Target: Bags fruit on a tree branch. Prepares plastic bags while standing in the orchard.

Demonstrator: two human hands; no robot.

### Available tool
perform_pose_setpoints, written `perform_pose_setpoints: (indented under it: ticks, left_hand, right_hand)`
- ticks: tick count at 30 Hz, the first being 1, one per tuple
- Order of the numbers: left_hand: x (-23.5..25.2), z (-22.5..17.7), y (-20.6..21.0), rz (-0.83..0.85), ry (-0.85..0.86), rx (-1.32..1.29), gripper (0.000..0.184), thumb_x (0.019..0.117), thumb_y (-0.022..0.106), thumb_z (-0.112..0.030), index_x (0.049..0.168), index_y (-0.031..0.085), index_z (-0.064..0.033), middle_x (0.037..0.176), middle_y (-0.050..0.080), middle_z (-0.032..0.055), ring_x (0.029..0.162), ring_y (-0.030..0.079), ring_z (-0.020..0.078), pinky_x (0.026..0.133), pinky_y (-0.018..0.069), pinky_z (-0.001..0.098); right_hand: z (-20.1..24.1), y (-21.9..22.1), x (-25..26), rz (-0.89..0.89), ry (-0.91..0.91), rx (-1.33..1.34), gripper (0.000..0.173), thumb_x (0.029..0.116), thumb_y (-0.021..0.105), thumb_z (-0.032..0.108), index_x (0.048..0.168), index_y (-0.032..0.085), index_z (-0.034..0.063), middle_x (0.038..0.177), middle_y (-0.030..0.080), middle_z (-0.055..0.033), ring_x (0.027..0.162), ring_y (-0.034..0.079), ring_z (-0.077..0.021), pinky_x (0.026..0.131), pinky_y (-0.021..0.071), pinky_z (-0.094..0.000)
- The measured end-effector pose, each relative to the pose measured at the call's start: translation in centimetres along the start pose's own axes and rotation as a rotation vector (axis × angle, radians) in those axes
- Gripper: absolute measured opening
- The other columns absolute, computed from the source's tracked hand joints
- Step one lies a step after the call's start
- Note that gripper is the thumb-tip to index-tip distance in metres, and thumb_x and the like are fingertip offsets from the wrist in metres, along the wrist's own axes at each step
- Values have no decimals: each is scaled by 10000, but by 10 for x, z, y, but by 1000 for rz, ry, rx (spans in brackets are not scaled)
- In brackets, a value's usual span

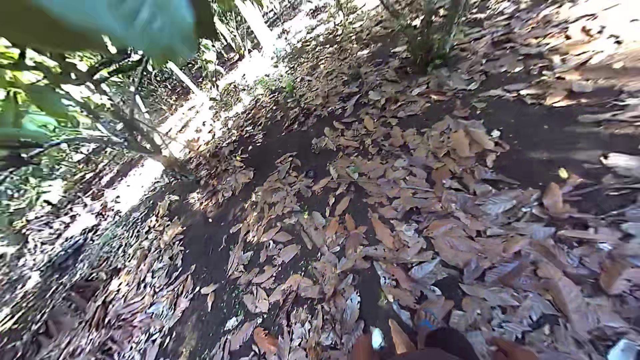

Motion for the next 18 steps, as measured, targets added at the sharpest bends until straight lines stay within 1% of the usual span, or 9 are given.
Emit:
perform_pose_setpoints:
  ticks: [2, 4, 6, 8, 10, 12, 14, 16, 18]
  left_hand:
    - [33, -21, -13, -25, 24, -32, 469, 925, 707, -422, 1141, 698, -6, 1027, 729, 200, 980, 707, 346, 913, 546, 589]
    - [64, -42, -29, -61, 31, -78, 446, 925, 703, -434, 1128, 702, -36, 1006, 732, 156, 955, 710, 298, 900, 558, 557]
    - [89, -63, -49, -146, 52, -152, 428, 918, 711, -436, 1097, 708, -47, 975, 733, 126, 926, 711, 254, 888, 571, 521]
    - [104, -92, -77, -236, 89, -274, 390, 925, 723, -374, 1096, 699, -23, 955, 727, 111, 897, 707, 208, 876, 578, 459]
    - [122, -118, -105, -315, 124, -445, 346, 940, 718, -295, 1134, 677, -12, 922, 717, 86, 833, 696, 162, 815, 594, 394]
    - [144, -148, -132, -338, 151, -626, 319, 985, 662, -242, 1207, 661, -13, 889, 712, 65, 758, 679, 137, 734, 594, 352]
    - [172, -180, -162, -339, 204, -776, 299, 1026, 592, -210, 1234, 645, -3, 866, 711, 79, 681, 669, 159, 643, 594, 350]
    - [200, -217, -198, -335, 344, -922, 301, 1065, 511, -196, 1245, 622, 19, 866, 701, 100, 638, 646, 167, 597, 585, 337]
    - [234, -251, -235, -277, 505, -1088, 377, 1102, 417, -226, 1307, 583, 44, 868, 666, 119, 604, 602, 166, 562, 559, 321]
  right_hand:
    - [-8, -50, 27, -76, 22, 1, 418, 1066, 531, 290, 1360, 620, 6, 1183, 698, -272, 1112, 671, -459, 999, 487, -678]
    - [-3, -103, 49, -159, 33, 11, 408, 1061, 542, 281, 1354, 621, 8, 1197, 696, -256, 1120, 671, -438, 1007, 492, -661]
    - [11, -148, 69, -254, -4, 26, 380, 1060, 548, 273, 1318, 645, 12, 1154, 710, -243, 1073, 690, -419, 980, 509, -660]
    - [38, -181, 88, -328, -53, 75, 327, 1059, 556, 247, 1264, 671, 19, 1110, 723, -218, 1025, 706, -387, 954, 532, -642]
    - [79, -201, 104, -363, -109, 118, 298, 1052, 568, 250, 1231, 690, 47, 1079, 728, -187, 980, 714, -356, 916, 552, -632]
    - [132, -215, 121, -337, -185, 172, 300, 1052, 570, 261, 1239, 692, 61, 1078, 735, -148, 965, 722, -296, 907, 574, -577]
    - [193, -226, 144, -281, -296, 205, 301, 1049, 569, 262, 1241, 687, 63, 1081, 740, -109, 956, 727, -228, 903, 596, -496]
    - [257, -240, 174, -246, -439, 202, 292, 1039, 587, 280, 1227, 695, 85, 1072, 744, -58, 937, 722, -150, 886, 609, -405]
    - [319, -257, 208, -218, -570, 166, 302, 1039, 591, 308, 1231, 698, 101, 1087, 733, -28, 947, 700, -100, 892, 598, -345]
Point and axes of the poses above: each hand's wrist, its own x-axis towards the middle knuckle, its own y-axis out of the palm, z = x × y, the point moved 5 cm from there along x, towards the middle knuckle
